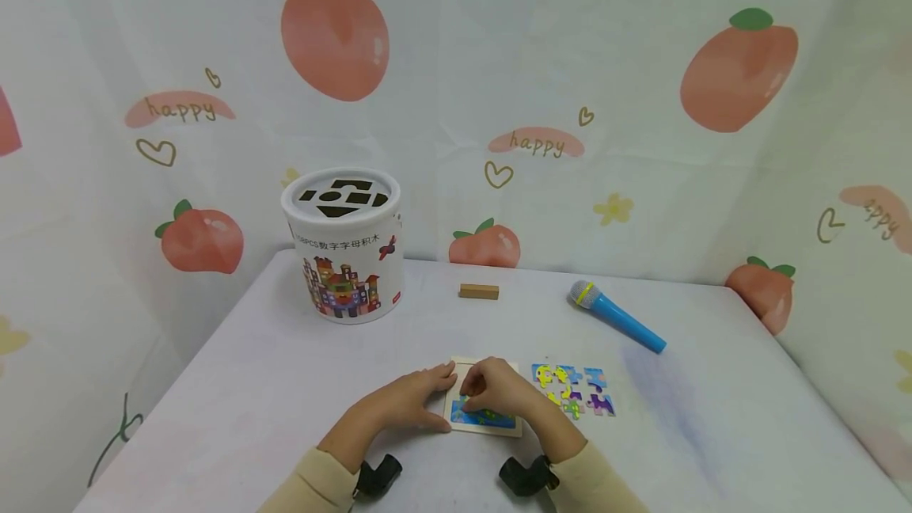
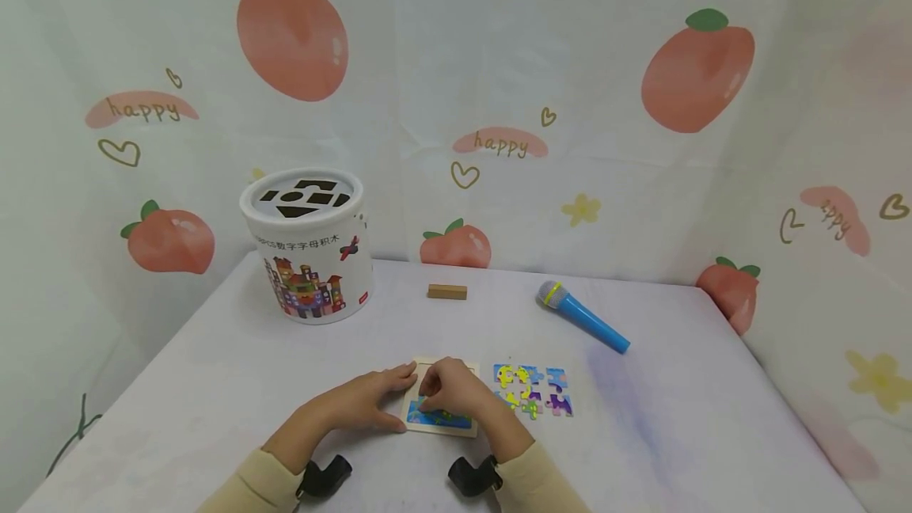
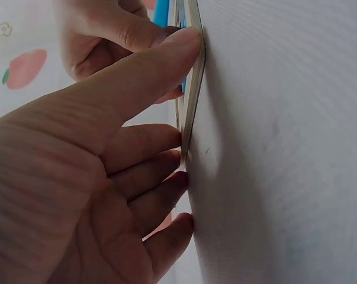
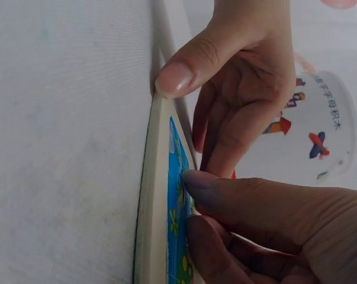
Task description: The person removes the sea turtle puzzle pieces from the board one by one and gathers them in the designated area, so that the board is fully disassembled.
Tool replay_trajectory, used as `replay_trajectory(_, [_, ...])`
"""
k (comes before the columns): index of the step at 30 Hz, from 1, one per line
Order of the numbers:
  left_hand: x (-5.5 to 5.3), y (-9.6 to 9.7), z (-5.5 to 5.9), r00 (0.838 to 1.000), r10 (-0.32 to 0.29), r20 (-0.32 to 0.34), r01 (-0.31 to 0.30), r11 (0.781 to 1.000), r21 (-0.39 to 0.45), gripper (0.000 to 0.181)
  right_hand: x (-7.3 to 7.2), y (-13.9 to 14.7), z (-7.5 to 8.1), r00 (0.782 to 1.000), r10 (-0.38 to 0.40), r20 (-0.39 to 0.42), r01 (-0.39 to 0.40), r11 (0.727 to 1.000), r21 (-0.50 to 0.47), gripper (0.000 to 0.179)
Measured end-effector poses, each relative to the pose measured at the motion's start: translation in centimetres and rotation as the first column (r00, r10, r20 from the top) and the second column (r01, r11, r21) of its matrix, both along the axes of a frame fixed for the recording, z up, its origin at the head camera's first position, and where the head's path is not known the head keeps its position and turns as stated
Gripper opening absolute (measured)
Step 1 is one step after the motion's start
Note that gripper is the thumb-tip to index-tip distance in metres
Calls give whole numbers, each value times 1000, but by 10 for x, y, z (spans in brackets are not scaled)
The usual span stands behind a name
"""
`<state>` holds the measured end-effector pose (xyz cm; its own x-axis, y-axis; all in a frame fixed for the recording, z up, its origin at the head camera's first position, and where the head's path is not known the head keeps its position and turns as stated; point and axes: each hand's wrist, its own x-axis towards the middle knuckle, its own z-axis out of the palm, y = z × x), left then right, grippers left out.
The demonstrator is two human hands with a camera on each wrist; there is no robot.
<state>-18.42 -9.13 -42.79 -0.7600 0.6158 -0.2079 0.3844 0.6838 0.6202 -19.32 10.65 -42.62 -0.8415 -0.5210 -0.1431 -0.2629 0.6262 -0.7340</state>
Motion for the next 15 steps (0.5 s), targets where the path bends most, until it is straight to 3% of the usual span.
replay_trajectory(15, [-1, 2, 0, 1000, 4, -5, -4, 1000, -9, 74, -2, 2, -4, 999, -17, 49, 18, 999, -37, 12])
